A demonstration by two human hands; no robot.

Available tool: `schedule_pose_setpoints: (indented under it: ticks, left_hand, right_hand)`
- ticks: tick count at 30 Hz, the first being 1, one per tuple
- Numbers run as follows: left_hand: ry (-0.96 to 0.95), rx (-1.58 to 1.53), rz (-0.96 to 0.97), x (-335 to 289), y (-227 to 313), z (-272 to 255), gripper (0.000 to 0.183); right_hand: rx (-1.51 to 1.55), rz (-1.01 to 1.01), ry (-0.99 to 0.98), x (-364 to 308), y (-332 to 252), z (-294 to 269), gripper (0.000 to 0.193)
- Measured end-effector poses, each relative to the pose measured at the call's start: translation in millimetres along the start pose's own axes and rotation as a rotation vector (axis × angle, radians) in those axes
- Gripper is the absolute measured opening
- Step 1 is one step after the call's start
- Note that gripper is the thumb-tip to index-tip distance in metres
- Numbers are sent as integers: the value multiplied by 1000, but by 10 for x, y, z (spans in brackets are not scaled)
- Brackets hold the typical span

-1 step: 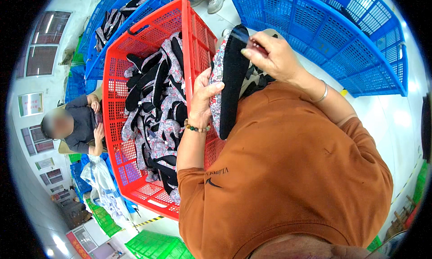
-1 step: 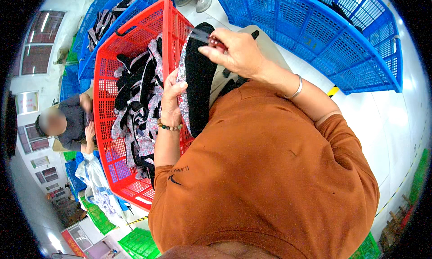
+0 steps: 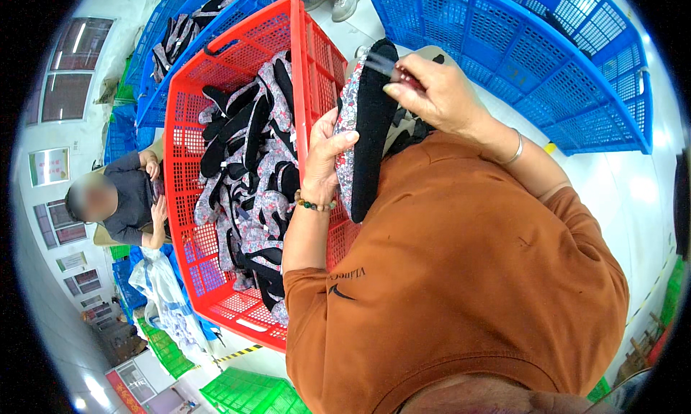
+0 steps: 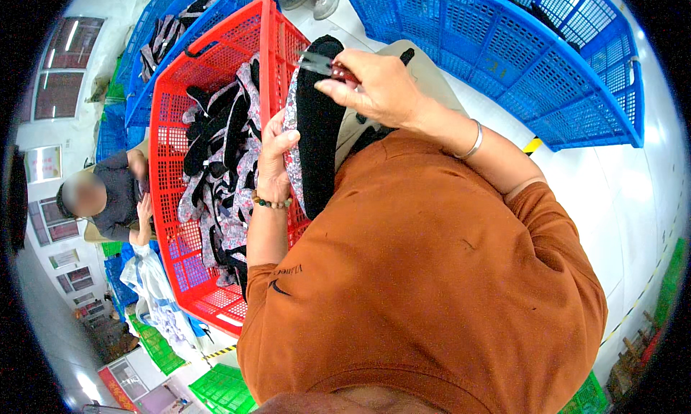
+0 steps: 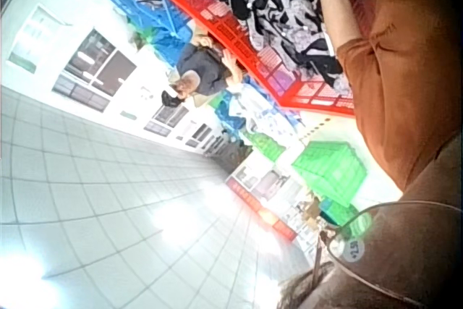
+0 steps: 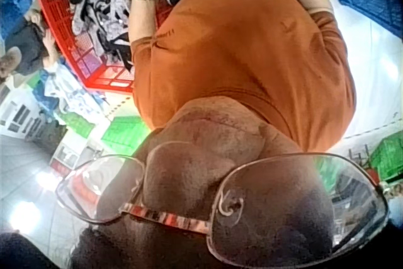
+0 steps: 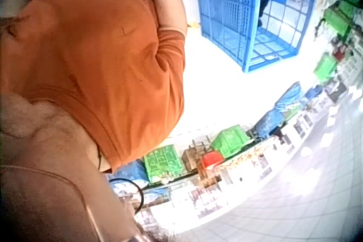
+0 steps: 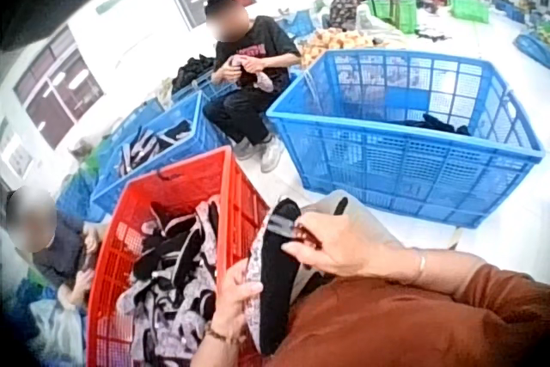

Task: The person trims the edges of floral-patterned slippers using scissors. They pick up each slipper from a red basket, cut the excess fabric along the sole, and place the finished item into a blue basket. The process is repeated for multiple slippers.

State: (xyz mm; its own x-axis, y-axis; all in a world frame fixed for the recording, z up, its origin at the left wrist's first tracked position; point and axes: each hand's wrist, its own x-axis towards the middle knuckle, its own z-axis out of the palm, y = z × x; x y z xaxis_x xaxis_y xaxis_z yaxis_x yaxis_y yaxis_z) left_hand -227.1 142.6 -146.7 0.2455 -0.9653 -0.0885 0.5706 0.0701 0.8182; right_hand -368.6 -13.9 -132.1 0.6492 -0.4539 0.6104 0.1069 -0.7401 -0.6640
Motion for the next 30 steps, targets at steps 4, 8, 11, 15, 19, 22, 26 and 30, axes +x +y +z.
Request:
schedule_pose_setpoints:
  ticks: [4, 8, 11, 15, 19, 22, 26, 30]
  left_hand:
    - [-14, -119, 3, -19, -11, -77, 52]
    - [85, -498, 17, -116, -102, -276, 58]
    - [39, -427, 73, -110, -210, -545, 74]
    - [22, -530, 125, -90, -223, -457, 62]
    - [-22, -527, 132, -122, -207, -388, 70]
    - [-89, -297, 137, -119, -156, -415, 79]
    - [-17, 45, 122, -31, -84, -345, 77]
    - [52, -117, 172, 37, -131, -409, 57]
  right_hand:
    - [-195, -48, 20, 23, 152, 61, 35]
    - [-165, 171, 9, 56, 449, -28, 32]
    - [132, 246, -55, -6, 503, 9, 25]
    - [621, 216, -80, 39, 354, 200, 22]
    - [737, 216, -253, 120, 222, 162, 17]
    - [786, 224, -267, 107, 181, 188, 16]
    - [674, 199, -289, 59, 126, 136, 15]
    - [402, 23, -148, 100, 83, 45, 16]
